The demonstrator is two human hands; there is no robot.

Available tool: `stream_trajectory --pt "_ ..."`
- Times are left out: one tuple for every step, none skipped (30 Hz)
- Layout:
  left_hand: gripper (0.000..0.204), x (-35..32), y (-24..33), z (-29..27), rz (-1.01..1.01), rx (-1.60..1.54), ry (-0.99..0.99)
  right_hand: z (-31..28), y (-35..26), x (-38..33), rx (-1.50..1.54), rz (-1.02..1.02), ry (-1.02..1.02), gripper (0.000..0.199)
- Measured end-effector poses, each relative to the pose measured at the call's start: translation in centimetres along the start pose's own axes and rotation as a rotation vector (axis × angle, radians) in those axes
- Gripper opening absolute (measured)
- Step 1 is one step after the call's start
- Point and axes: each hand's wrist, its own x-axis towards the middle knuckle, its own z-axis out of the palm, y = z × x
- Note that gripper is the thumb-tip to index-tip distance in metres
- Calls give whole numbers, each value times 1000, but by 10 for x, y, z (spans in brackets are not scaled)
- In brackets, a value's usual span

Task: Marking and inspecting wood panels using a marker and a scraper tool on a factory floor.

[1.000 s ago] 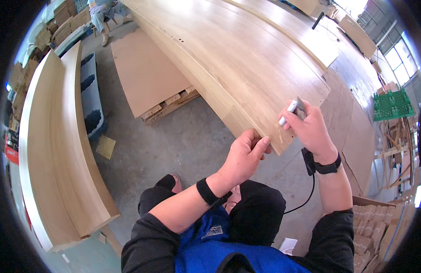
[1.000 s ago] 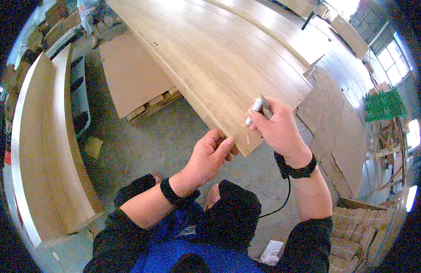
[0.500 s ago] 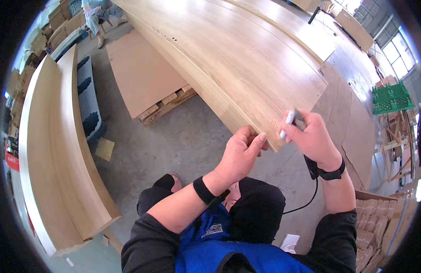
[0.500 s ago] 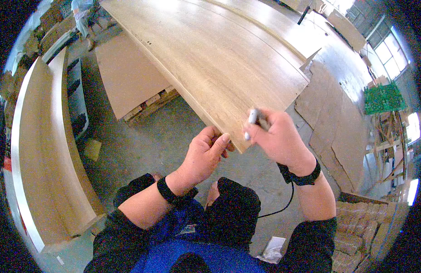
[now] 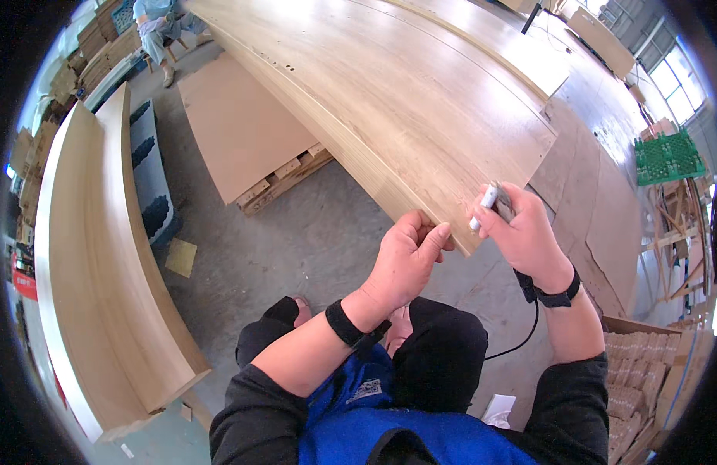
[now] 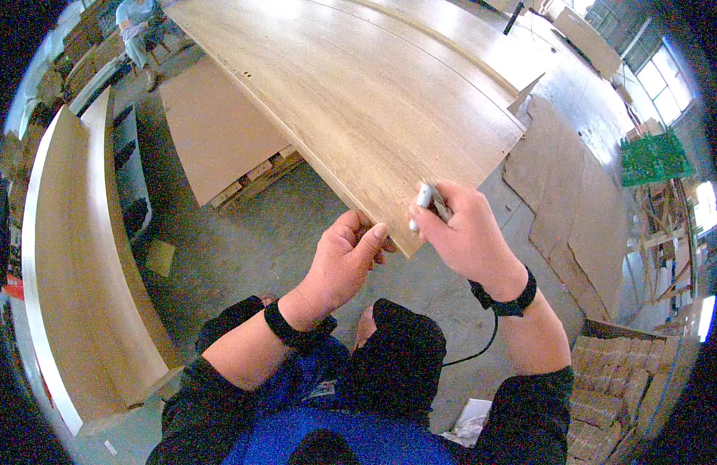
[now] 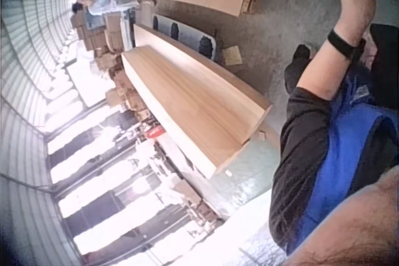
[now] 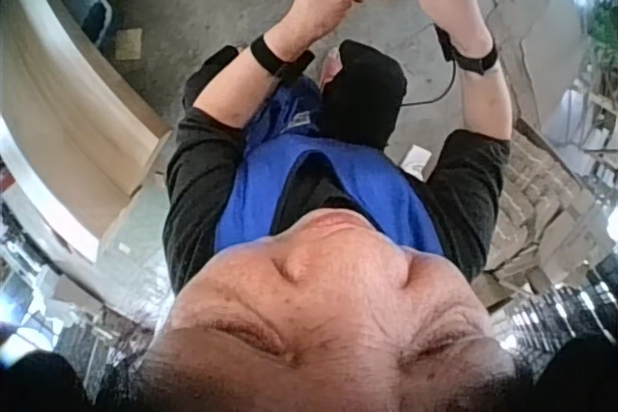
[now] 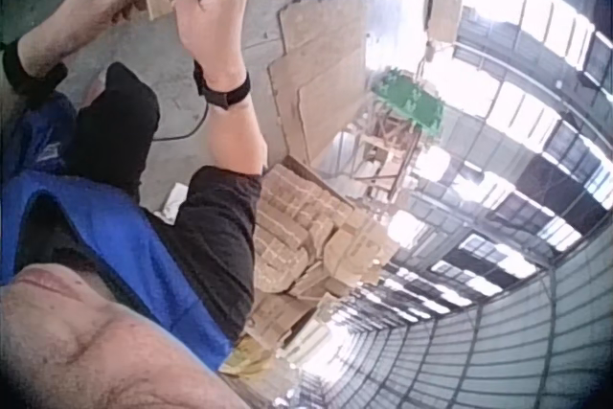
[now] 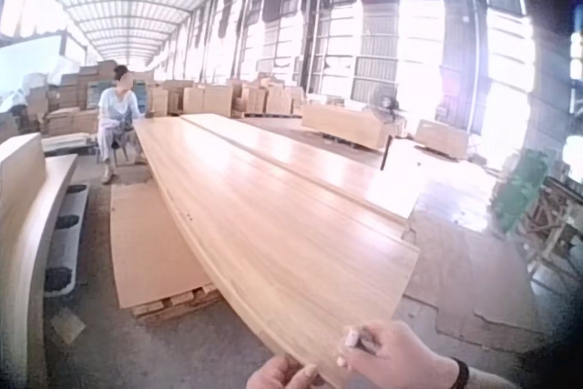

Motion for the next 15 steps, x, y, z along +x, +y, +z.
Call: stream_trajectory --pt "27 0 0 0 2 -3 1 1 1 -2 -5 -76 20 16" --pt "27 -1 -1 0 5 -7 5 1 1 -3 -9 -151 41 16" --pt "26 -1 -1 1 7 -10 8 2 1 -4 -8 -150 41 16" --pt "26 -1 -1 1 5 -9 7 2 1 -5 54 -100 45 15" --pt "26 -1 -1 1 8 -19 7 2 1 -5 122 -64 47 15" --pt "26 -1 -2 1 6 -31 9 3 1 -3 116 -51 49 15" --pt "26 -1 -2 1 12 -31 9 4 2 -2 119 -59 74 15" --pt "26 -1 -3 2 11 -38 16 4 2 -1 123 -68 100 15" --pt "25 0 -2 2 12 -43 20 4 2 0 123 -69 102 15" --pt "25 0 -2 2 10 -39 16 4 3 -1 111 -71 89 15" --pt "25 0 -2 1 3 -31 9 3 3 -2 103 -63 78 16" --pt "24 0 -2 0 -6 -23 0 2 4 -4 105 -65 86 16" --pt "24 0 -1 0 -5 -17 -10 1 4 -5 77 -95 49 16" --pt "24 0 -1 -1 -1 -5 -4 -1 5 -6 48 -126 10 16" --pt "24 0 -1 0 -1 6 4 -2 5 -7 49 -126 17 16"
